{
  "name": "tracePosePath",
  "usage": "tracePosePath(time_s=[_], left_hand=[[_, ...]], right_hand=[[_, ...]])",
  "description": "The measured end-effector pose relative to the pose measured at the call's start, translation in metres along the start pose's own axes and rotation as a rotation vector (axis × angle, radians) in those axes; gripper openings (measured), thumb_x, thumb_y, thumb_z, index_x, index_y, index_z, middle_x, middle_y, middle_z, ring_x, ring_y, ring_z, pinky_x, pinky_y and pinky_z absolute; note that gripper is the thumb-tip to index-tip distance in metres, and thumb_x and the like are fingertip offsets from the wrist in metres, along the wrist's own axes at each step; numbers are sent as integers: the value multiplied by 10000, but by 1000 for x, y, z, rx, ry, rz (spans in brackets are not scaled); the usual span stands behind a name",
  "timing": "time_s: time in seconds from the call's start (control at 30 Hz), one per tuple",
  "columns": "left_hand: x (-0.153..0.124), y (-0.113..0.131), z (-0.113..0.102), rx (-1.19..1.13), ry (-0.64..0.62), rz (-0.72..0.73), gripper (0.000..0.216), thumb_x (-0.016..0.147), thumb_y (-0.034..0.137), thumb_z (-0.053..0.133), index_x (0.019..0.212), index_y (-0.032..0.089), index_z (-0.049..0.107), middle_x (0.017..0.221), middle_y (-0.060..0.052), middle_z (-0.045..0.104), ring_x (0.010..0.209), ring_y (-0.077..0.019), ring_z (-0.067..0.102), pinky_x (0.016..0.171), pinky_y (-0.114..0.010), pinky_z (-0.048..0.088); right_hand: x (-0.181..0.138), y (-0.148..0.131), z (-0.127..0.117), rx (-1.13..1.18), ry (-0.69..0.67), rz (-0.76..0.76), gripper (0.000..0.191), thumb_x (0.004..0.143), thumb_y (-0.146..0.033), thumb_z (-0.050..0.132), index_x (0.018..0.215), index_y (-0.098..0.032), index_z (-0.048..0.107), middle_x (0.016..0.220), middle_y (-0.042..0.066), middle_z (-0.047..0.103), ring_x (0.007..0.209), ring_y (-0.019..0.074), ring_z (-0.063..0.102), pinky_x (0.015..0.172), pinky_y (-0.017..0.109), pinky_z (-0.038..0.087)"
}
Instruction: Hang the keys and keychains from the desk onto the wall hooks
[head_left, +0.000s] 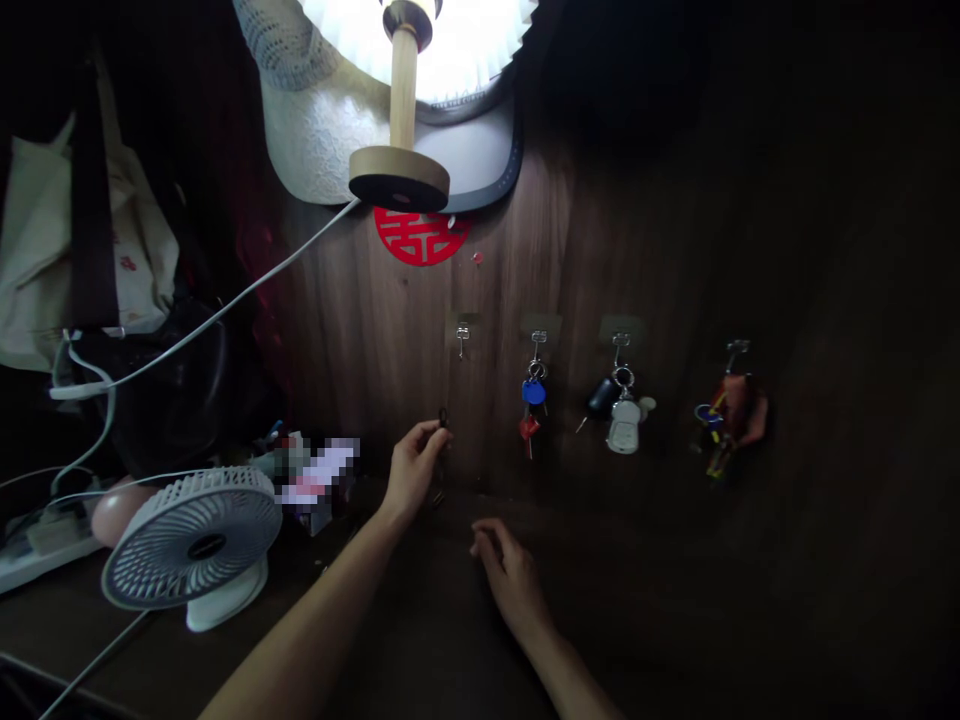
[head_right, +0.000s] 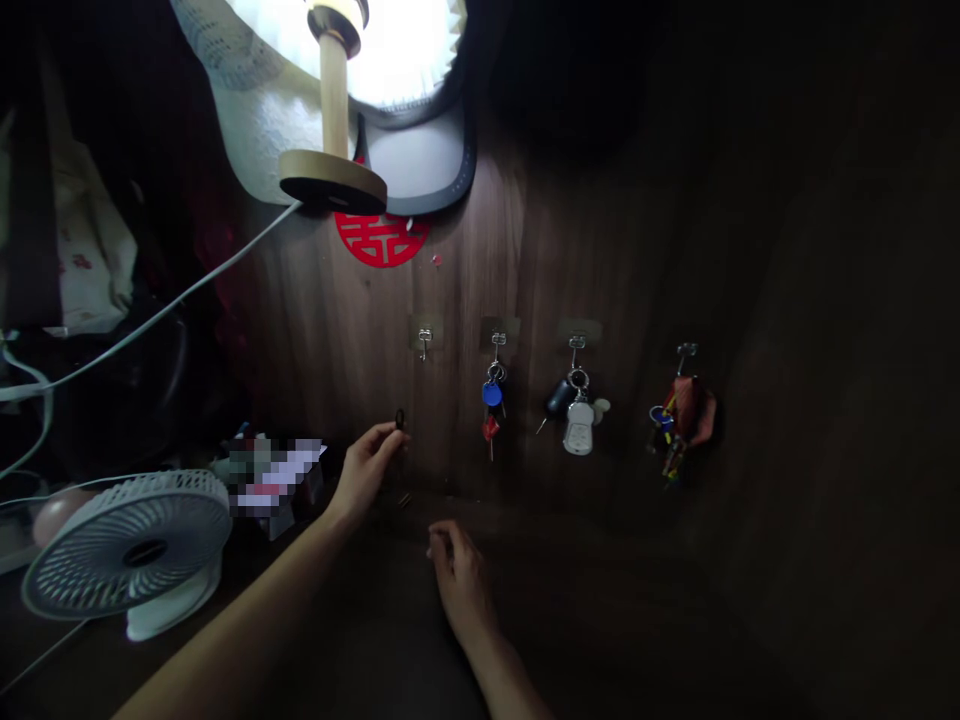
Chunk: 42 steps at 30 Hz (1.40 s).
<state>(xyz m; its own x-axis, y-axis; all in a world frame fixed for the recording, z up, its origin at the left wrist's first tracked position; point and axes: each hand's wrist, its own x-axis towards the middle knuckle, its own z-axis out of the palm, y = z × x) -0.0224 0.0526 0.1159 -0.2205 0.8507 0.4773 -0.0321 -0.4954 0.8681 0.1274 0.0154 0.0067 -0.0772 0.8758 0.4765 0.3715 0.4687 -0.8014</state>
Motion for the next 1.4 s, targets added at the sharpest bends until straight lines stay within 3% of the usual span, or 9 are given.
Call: tracePosePath(time_s=[0.33,0.63,1.03,1.4], left_hand=[[64,24,31,-112,-49,114,305,686,378,658,879,143,658,714,1,657,600,-87,553,601,-213,428],[91,11,36,-65,-1,45,331,638,405,680,825,132,685,661,-14,672,560,-98,552,577,-221,422],[89,-14,38,-41,-3,-99,295,657,420,670,705,129,685,679,-54,697,580,-121,608,546,-213,428],[45,-55,12,-32,-4,-205,311,656,423,685,784,140,675,743,-62,712,655,-144,652,648,-249,487]], right_hand=[[2,10,3,-39,2,25,236,850,-344,421,850,-210,615,669,-3,625,599,140,589,565,214,431],[3,12,5,-56,-3,49,216,835,-307,416,844,-214,610,670,-2,627,594,143,583,590,225,432],[3,13,4,-63,-31,52,212,821,-286,404,833,-210,601,666,-6,613,619,144,580,601,227,421],[3,9,1,-69,-51,32,209,825,-282,405,854,-205,597,672,5,630,647,156,597,635,241,424]])
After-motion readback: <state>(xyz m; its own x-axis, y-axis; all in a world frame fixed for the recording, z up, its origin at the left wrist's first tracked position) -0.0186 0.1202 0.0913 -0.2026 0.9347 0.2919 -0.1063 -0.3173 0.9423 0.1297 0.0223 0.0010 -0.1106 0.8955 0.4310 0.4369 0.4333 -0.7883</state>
